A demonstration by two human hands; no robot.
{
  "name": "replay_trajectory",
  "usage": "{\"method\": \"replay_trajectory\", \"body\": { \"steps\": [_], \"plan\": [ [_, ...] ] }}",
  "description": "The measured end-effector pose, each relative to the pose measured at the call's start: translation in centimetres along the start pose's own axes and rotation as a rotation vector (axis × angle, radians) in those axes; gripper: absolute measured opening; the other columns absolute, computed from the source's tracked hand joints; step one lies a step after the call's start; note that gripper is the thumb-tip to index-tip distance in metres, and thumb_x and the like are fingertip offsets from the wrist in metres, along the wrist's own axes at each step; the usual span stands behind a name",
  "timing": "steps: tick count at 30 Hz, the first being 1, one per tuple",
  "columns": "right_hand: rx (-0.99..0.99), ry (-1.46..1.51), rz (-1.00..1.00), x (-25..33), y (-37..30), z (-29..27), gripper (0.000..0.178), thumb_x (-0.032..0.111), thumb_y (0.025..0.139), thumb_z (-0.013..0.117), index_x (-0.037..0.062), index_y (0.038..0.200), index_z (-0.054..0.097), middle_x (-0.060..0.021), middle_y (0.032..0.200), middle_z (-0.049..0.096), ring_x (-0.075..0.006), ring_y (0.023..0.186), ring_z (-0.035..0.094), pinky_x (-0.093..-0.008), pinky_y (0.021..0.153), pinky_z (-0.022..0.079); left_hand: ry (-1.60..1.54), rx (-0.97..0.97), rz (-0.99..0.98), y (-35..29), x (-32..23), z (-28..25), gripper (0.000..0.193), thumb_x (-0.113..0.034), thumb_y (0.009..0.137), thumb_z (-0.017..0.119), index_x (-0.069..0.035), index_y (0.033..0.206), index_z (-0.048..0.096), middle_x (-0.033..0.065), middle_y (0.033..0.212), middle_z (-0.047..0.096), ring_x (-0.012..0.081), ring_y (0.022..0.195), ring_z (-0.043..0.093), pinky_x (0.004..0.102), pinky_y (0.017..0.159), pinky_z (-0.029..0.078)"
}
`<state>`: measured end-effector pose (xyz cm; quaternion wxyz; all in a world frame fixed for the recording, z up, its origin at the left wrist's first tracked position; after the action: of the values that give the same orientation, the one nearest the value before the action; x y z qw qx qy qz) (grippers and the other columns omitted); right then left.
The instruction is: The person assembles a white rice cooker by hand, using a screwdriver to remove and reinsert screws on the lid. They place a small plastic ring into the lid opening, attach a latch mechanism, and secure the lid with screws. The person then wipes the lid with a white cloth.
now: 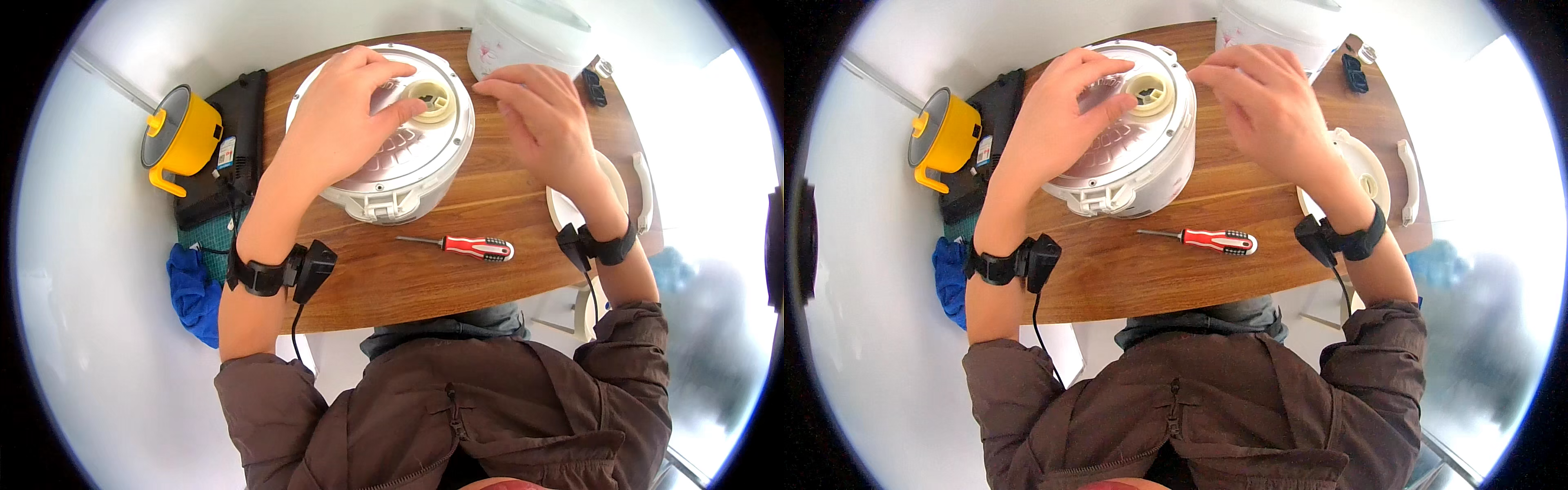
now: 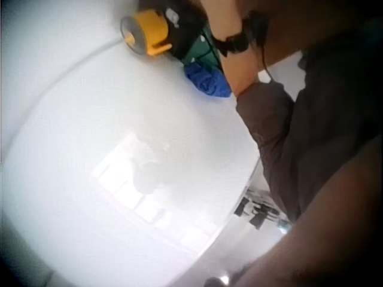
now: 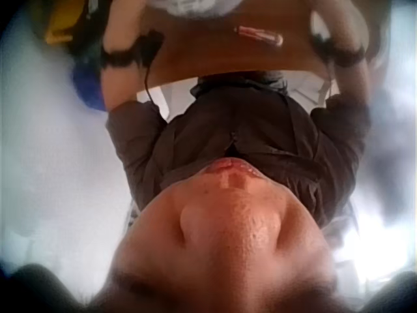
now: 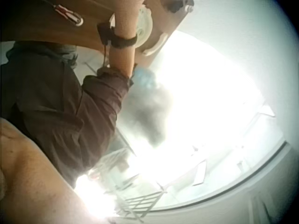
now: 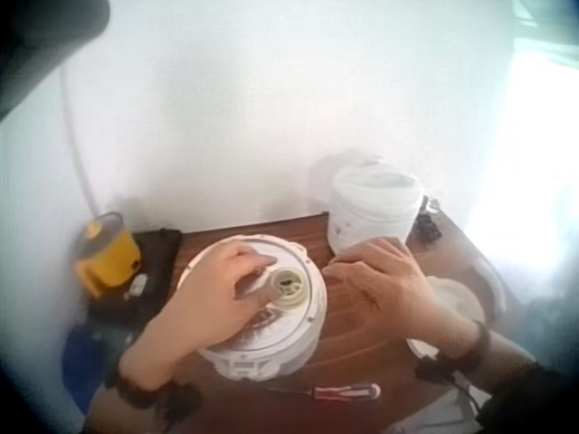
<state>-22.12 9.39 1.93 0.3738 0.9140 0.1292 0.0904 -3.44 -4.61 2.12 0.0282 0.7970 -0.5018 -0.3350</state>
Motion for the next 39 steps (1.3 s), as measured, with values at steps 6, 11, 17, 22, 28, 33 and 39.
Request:
{"method": "replay_trajectory", "body": {
  "steps": [6,11,17,22,28,33,39],
  "plan": [
    [-0.033,-0.111,0.301,-3.9,-5.5,-3.9,0.019,-0.001,0.091,0.066,0.0062,0.107,0.075,-0.0072,0.107,0.073,-0.0266,0.102,0.068,-0.0395,0.092,0.051,0.041,0.028,0.085,1.0,-0.8,0.2,0.036,-0.026,0.091,0.077,-0.005,0.12,0.073,0.0075,0.115,0.067,0.0276,0.105,0.065,0.0358,0.094,0.05],
    [-0.046,-0.191,0.679,-7.0,-14.3,-7.4,0.017,0.001,0.095,0.064,0.0036,0.108,0.075,-0.0091,0.105,0.073,-0.0275,0.095,0.069,-0.035,0.087,0.053,0.047,0.123,0.07,1.5,-1.0,0.5,0.034,-0.023,0.09,0.077,-0.003,0.117,0.073,0.0058,0.111,0.068,0.0253,0.101,0.064,0.0336,0.092,0.049],
    [-0.065,-0.203,0.906,-7.9,-23.5,-9.3,0.018,0.0,0.096,0.062,0.0026,0.108,0.075,-0.0099,0.107,0.074,-0.026,0.097,0.071,-0.0342,0.088,0.054,0.07,0.16,0.032,1.9,-1.5,0.4,0.033,-0.022,0.089,0.077,-0.002,0.115,0.072,0.006,0.11,0.068,0.0255,0.1,0.064,0.0334,0.092,0.049],
    [-0.081,-0.309,0.949,-8.6,-28.9,-11.1,0.02,0.002,0.095,0.061,0.0038,0.11,0.075,-0.013,0.11,0.074,-0.0306,0.101,0.072,-0.0363,0.09,0.055,0.121,0.144,0.069,2.1,-2.1,0.8,0.032,-0.016,0.087,0.078,-0.003,0.115,0.073,0.0087,0.111,0.068,0.0273,0.101,0.066,0.0342,0.092,0.051],
    [-0.098,-0.412,1.061,-10.4,-32.6,-13.3,0.021,0.009,0.094,0.064,0.0062,0.111,0.075,-0.0126,0.106,0.074,-0.0292,0.097,0.072,-0.0384,0.088,0.056,0.099,0.157,0.013,2.0,-3.1,1.1,0.034,-0.008,0.087,0.077,-0.005,0.12,0.072,0.0062,0.115,0.067,0.0232,0.106,0.065,0.0331,0.097,0.049],
    [-0.073,-0.348,1.023,-10.0,-31.9,-11.7,0.021,0.009,0.091,0.069,0.0068,0.111,0.076,-0.0107,0.109,0.072,-0.0309,0.101,0.069,-0.0399,0.09,0.054,0.098,0.182,0.012,2.2,-3.1,1.6,0.032,-0.009,0.091,0.074,-0.006,0.123,0.071,0.0042,0.113,0.065,0.02,0.107,0.063,0.032,0.097,0.047],
    [0.112,-0.403,0.86,-9.4,-29.3,-9.4,0.025,0.016,0.087,0.076,0.009,0.11,0.077,-0.006,0.116,0.068,-0.0278,0.115,0.061,-0.0449,0.106,0.043,0.069,0.192,0.009,1.8,-3.0,1.6,0.033,-0.013,0.095,0.072,-0.005,0.126,0.07,0.0052,0.116,0.062,0.0206,0.112,0.06,0.0324,0.101,0.045]
  ]
}}
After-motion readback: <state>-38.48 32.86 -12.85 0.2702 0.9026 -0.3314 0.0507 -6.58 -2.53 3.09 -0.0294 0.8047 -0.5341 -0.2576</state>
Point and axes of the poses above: each hand's wrist, its own y-axis towards the middle knuckle, its own z-axis out of the palm, x = y × z, the point moved 4 cm from there along y, towards the middle knuckle
